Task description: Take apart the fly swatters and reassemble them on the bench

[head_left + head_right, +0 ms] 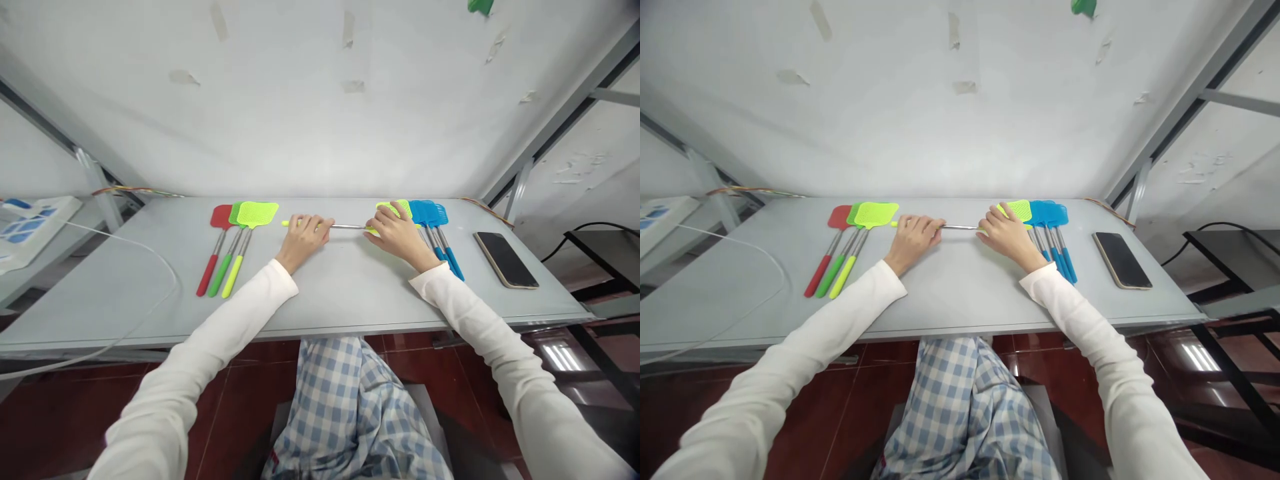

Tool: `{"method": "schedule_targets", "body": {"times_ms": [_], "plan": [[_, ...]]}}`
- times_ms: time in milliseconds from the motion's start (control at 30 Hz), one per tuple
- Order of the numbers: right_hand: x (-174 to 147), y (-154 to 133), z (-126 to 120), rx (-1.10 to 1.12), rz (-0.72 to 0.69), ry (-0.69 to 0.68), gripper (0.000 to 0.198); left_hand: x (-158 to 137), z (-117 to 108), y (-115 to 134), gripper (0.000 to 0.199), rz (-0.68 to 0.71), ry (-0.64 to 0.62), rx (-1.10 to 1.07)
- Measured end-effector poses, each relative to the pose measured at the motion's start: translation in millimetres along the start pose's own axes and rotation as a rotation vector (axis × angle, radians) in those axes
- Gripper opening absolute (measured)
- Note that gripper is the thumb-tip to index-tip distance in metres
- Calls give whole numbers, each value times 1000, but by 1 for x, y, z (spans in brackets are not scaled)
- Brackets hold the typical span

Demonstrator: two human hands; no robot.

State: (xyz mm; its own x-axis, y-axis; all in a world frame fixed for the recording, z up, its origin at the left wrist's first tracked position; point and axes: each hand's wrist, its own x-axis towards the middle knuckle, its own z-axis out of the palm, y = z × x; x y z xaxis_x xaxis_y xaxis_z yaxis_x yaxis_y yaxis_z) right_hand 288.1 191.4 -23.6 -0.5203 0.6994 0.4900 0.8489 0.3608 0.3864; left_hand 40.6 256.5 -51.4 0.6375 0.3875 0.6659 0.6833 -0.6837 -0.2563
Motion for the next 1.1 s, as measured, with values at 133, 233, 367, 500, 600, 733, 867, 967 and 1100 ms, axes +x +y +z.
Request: {"method": "schedule_targets", "body": {"times_ms": [133, 233, 367, 500, 600, 733, 867, 967, 1100], "plan": [[-4, 5, -3, -25, -23, 12, 32, 11, 3, 20, 29, 21, -17, -59], [-7, 2, -8, -27, -25, 43, 31, 20, 0, 36, 34, 39, -83, -59], [-12, -2, -11, -53, 1, 84, 28, 22, -5, 44, 39, -5, -161, -49], [-14, -7, -7, -83, -21, 130, 23, 17, -12, 48, 45, -116, -242, -78], [-14, -10, -2, -47, 18, 121, 21, 16, -16, 48, 49, -179, -266, -85], [-11, -16, -3, 25, 93, 85, 24, 16, -16, 43, 49, -180, -225, -94], [-6, -24, -14, 132, 140, 58, 31, 14, -13, 36, 46, -166, -116, -109], [-1, -29, -21, 169, 119, 45, 32, 13, -12, 35, 42, -140, -73, -121], [5, -27, -24, 142, 63, 27, 31, 10, -12, 37, 38, -101, -40, -126]]}}
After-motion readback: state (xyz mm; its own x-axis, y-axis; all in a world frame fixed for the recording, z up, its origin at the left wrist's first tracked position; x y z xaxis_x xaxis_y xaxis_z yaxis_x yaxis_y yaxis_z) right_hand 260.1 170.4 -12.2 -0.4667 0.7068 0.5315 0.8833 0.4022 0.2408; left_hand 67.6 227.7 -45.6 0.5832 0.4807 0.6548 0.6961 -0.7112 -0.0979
